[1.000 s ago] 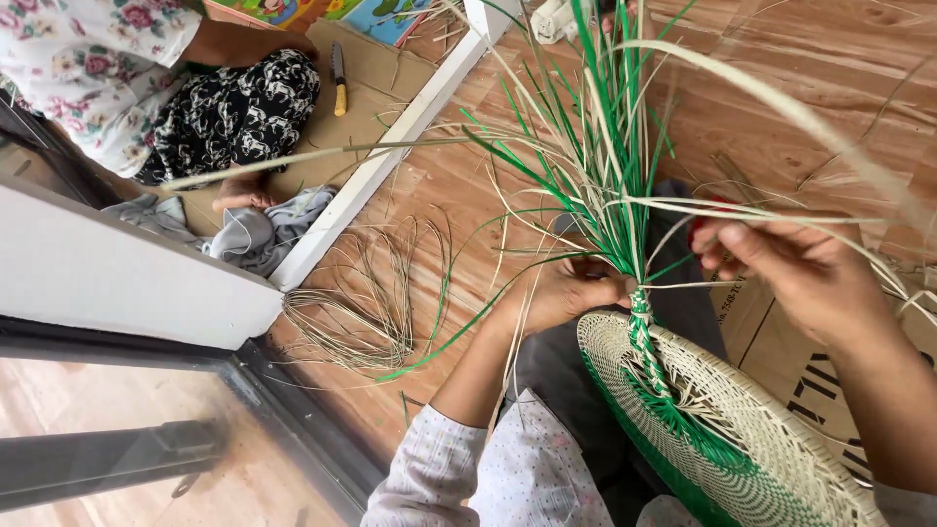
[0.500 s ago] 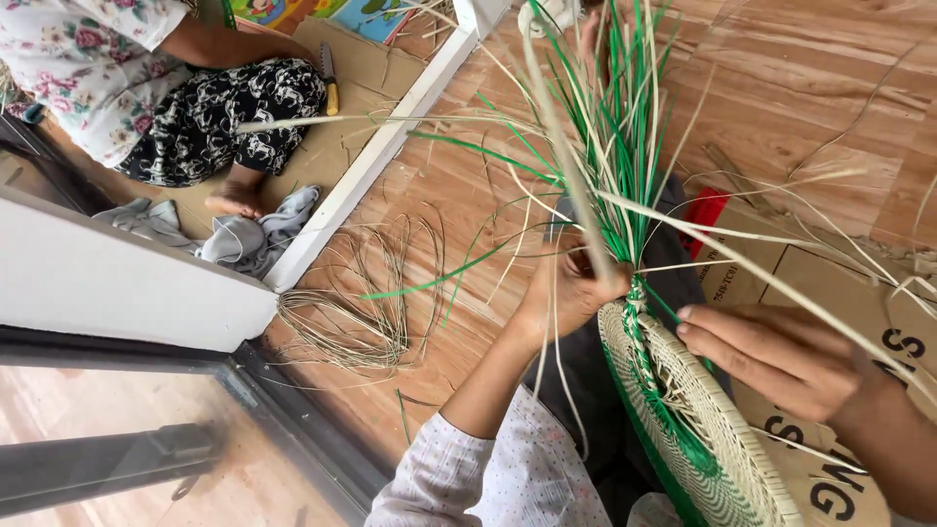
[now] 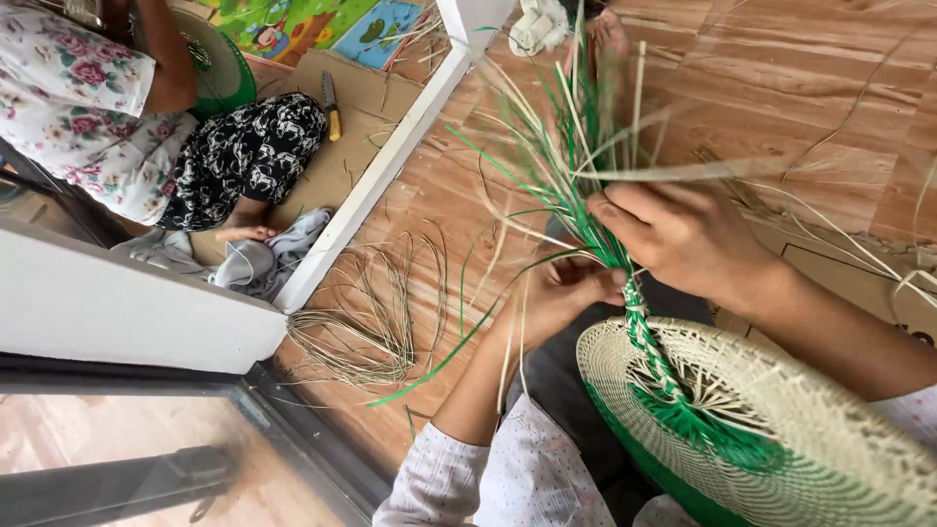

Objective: Weaving and braiding flexible fibers to construct the handle of a handmade fan.

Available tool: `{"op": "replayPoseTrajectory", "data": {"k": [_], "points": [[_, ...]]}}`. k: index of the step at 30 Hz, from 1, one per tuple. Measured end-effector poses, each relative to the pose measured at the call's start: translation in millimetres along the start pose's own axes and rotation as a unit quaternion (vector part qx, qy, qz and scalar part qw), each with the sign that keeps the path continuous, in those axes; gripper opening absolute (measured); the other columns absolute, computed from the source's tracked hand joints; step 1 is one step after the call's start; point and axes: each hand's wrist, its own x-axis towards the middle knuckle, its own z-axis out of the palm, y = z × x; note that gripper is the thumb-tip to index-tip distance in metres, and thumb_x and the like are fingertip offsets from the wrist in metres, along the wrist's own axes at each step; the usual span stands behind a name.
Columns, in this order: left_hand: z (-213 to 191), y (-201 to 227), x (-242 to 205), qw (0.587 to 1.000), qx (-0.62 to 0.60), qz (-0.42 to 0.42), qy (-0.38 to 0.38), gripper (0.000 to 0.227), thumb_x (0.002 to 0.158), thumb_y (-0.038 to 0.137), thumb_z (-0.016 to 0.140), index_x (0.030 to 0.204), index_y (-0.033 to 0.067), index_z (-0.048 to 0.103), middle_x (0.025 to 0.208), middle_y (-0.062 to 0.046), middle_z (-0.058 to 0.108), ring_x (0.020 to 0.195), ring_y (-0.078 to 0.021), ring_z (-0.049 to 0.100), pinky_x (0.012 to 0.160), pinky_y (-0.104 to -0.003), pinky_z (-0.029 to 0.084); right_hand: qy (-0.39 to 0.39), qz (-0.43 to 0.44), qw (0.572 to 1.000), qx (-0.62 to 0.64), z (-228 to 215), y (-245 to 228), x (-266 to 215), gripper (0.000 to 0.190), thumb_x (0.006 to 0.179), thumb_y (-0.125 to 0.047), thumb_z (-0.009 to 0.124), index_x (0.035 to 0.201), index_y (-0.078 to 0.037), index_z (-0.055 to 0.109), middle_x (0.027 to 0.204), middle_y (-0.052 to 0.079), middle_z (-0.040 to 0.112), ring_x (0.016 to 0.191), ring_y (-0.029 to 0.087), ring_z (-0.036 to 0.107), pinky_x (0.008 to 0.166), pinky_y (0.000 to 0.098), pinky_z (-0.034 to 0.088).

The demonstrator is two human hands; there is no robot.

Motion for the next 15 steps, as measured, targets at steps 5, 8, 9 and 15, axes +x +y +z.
{"op": "replayPoseTrajectory", "data": {"k": [5, 8, 9, 15], "points": [[-13.1, -1.4, 13.0, 0.998, 0.018, 0.051, 0.039, 0.019, 0.087, 0.003, 0.078, 0.097, -0.0097, 0.067, 0.079, -0.022, 0.07, 0.07, -0.0263, 0.073, 0.068, -0.041, 0.064, 0.016, 0.022, 0.997, 0.067, -7.3, 8.6, 10.5, 0.012, 0.091, 0.008, 0.064, 0.096, 0.0, 0.072, 0.088, 0.007, 0.059, 0.065, 0.019, 0.063, 0.055, 0.0272, 0.053], [-20.3, 1.1, 9.1, 0.997, 0.017, 0.054, 0.058, 0.015, 0.087, -0.001, 0.074, 0.095, -0.0106, 0.067, 0.08, -0.022, 0.071, 0.07, -0.0271, 0.073, 0.07, -0.04, 0.065, 0.113, 0.175, 0.972, 0.109, -23.7, 6.1, -13.4, 0.028, 0.096, -0.013, 0.088, 0.119, -0.002, 0.078, 0.114, 0.009, 0.065, 0.102, 0.028, 0.065, 0.086, 0.0344, 0.053], [-22.1, 1.5, 9.6, 0.996, 0.009, 0.066, 0.061, 0.014, 0.088, -0.002, 0.074, 0.097, -0.0104, 0.067, 0.079, -0.021, 0.071, 0.071, -0.026, 0.073, 0.07, -0.04, 0.065, 0.181, 0.221, 0.95, 0.125, -24.2, 3.5, -31.5, 0.032, 0.099, -0.021, 0.091, 0.112, 0.002, 0.073, 0.106, 0.012, 0.058, 0.101, 0.031, 0.054, 0.091, 0.039, 0.045], [-13.6, 11.3, 6.2, 0.994, 0.035, 0.099, 0.037, 0.013, 0.088, 0.001, 0.075, 0.097, -0.0051, 0.069, 0.077, -0.018, 0.072, 0.074, -0.021, 0.073, 0.07, -0.035, 0.063, 0.064, 0.503, 0.692, 0.514, -20.9, -50.1, -51.6, 0.022, 0.083, 0.0, 0.079, 0.103, 0.004, 0.07, 0.09, 0.016, 0.072, 0.079, 0.018, 0.067, 0.071, 0.0303, 0.056]]}}
